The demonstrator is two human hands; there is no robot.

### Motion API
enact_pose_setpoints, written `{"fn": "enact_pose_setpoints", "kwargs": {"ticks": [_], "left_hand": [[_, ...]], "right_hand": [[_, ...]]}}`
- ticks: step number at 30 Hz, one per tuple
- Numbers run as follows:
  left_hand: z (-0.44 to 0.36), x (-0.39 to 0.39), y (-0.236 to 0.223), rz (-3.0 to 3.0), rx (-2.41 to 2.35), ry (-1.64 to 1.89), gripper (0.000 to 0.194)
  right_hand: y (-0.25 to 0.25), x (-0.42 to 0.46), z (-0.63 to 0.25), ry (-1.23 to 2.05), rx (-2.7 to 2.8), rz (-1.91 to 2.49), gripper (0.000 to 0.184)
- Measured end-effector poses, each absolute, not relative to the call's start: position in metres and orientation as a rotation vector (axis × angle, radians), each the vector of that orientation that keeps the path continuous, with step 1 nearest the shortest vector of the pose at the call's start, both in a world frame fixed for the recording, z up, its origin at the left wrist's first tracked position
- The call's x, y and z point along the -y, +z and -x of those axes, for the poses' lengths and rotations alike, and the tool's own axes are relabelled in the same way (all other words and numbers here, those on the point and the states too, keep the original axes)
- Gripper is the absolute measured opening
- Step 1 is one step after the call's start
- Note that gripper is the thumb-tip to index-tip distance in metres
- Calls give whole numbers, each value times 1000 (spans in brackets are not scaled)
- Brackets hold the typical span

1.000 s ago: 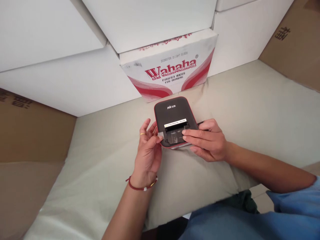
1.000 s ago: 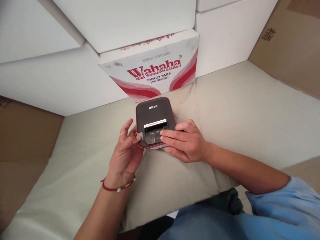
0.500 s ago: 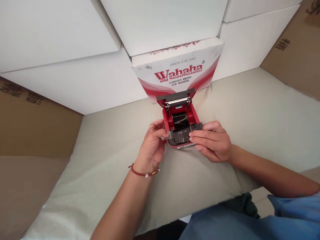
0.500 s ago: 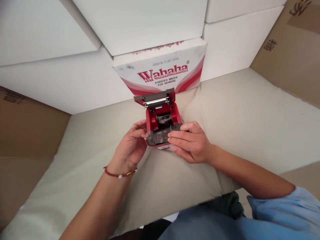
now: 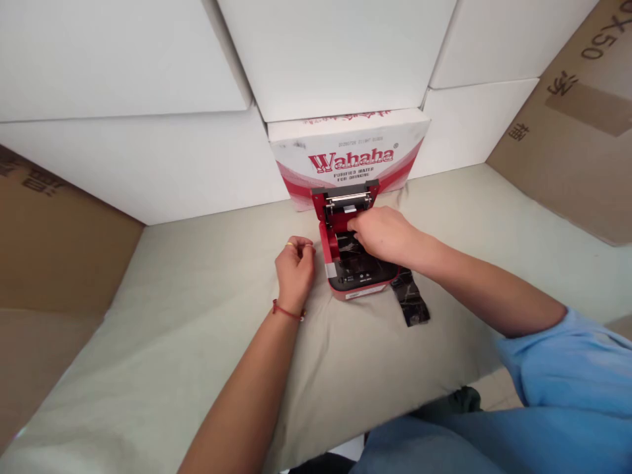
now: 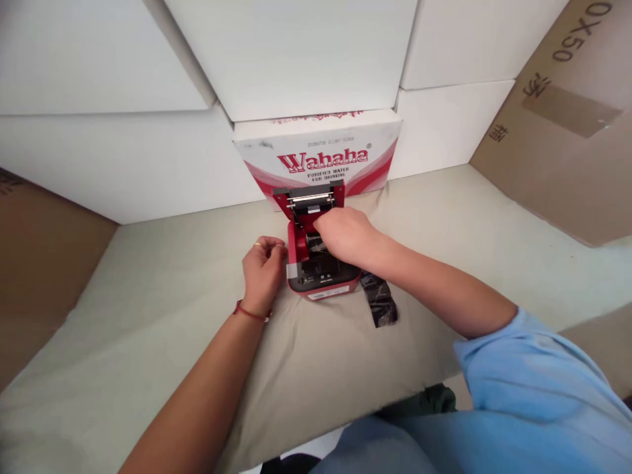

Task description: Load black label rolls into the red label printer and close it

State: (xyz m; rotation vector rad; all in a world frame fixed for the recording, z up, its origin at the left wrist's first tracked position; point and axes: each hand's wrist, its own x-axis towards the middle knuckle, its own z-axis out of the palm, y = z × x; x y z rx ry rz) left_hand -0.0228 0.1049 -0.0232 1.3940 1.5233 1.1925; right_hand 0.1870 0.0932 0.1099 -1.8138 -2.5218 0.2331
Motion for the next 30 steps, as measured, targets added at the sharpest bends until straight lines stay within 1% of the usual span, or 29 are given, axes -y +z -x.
{"fn": "enact_pose_setpoints", "kwargs": {"ticks": [2, 6, 9, 13, 16, 19, 21, 25, 28, 30], "left_hand": [[25, -102, -22, -1424, -1528, 1162, 9], [26, -103, -17, -1463, -1542, 1138, 7], [25, -104, -16, -1492, -1557, 1124, 8], [24, -105, -18, -1529, -1572, 1115, 10], [25, -106, -20, -1555, -1577, 1115, 10], [25, -107, -21, -1567, -1593, 1105, 9], [26, -107, -20, -1567, -1599, 1098, 9], [26, -108, -19, -1527, -1618, 1085, 10], [27, -109, -19, -1501, -1620, 1087, 10], [27, -109, -19, -1501, -1622, 1095, 10]], "right_hand": [[107, -94, -177, 96, 2615, 1892, 22], [105, -96, -169, -38, 2734, 1879, 21], [106, -96, -170, -13, 2723, 1909, 21], [108, -90, -174, 80, 2616, 1989, 14], [106, -84, -178, 117, 2531, 2018, 18], [108, -73, -185, 146, 2464, 1950, 20], [115, -62, -195, 234, 2376, 1820, 19], [146, -34, -240, 578, 2130, 1546, 27], [158, -19, -293, 740, 1916, 1592, 39], [148, -16, -326, 795, 1820, 1763, 44]]}}
